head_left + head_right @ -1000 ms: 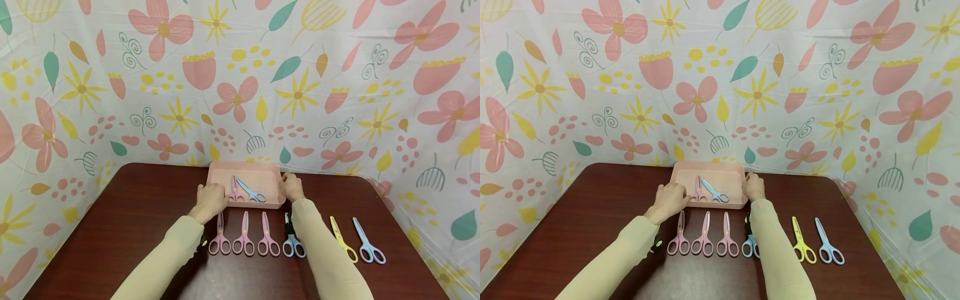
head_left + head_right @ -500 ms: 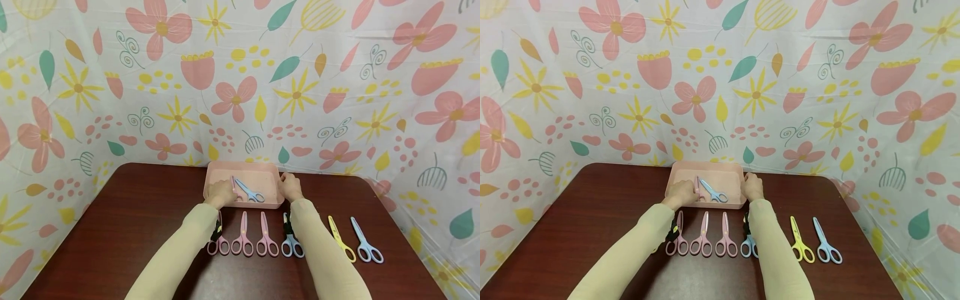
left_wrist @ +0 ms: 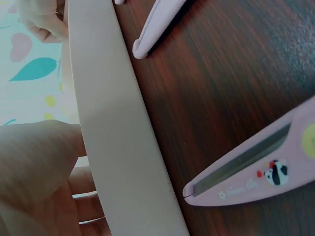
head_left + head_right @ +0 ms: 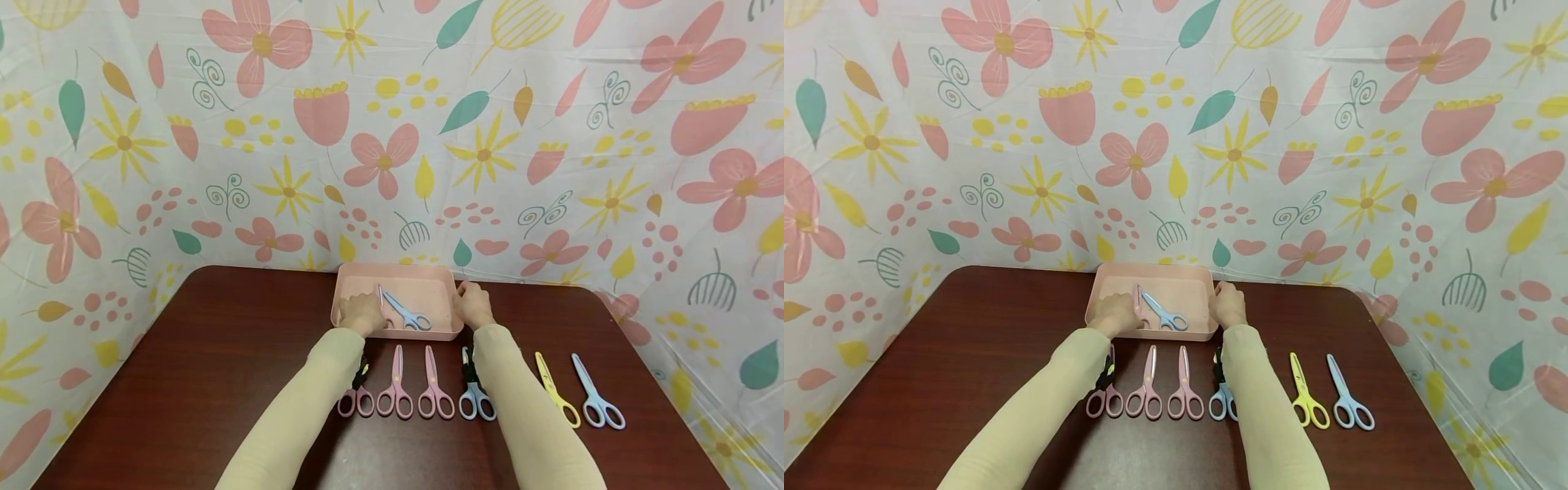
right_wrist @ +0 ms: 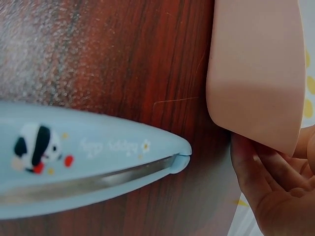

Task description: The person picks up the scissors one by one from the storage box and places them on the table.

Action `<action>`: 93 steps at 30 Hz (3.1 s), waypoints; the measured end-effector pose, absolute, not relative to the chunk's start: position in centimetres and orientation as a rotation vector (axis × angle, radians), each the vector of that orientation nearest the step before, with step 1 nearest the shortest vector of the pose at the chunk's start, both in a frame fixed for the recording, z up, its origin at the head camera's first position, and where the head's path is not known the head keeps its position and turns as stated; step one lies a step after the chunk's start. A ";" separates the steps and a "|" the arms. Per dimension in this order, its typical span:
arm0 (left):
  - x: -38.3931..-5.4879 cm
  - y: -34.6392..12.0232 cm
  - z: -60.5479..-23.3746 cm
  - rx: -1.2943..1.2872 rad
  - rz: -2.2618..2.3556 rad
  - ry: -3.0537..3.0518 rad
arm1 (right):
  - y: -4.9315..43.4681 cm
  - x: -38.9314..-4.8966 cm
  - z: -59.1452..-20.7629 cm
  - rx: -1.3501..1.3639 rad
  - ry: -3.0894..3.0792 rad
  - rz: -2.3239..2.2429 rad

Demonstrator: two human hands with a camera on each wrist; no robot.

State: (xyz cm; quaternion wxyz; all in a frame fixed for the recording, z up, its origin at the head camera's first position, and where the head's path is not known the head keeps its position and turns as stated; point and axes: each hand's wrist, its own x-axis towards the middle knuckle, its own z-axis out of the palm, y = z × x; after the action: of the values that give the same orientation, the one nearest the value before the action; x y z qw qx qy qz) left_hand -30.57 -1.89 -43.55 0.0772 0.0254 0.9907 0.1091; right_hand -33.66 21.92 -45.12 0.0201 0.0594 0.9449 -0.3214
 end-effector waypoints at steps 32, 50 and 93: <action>-31.8 -4.1 -44.6 0.142 0.421 3.049 | 21.7 -33.5 -45.1 0.194 2.941 -0.986; -30.9 -4.7 -43.7 0.214 0.612 3.068 | 22.0 -33.8 -45.4 0.171 2.943 -0.985; -23.6 -8.7 -42.9 0.553 1.330 3.432 | 22.0 -34.0 -45.8 0.201 2.948 -1.006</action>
State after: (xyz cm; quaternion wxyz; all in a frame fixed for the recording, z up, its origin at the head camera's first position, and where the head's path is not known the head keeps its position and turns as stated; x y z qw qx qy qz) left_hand -23.62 -8.71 -42.86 -0.2860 0.1423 0.8835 0.3426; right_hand -33.96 22.01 -45.79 0.0101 0.0644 0.9444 -0.3222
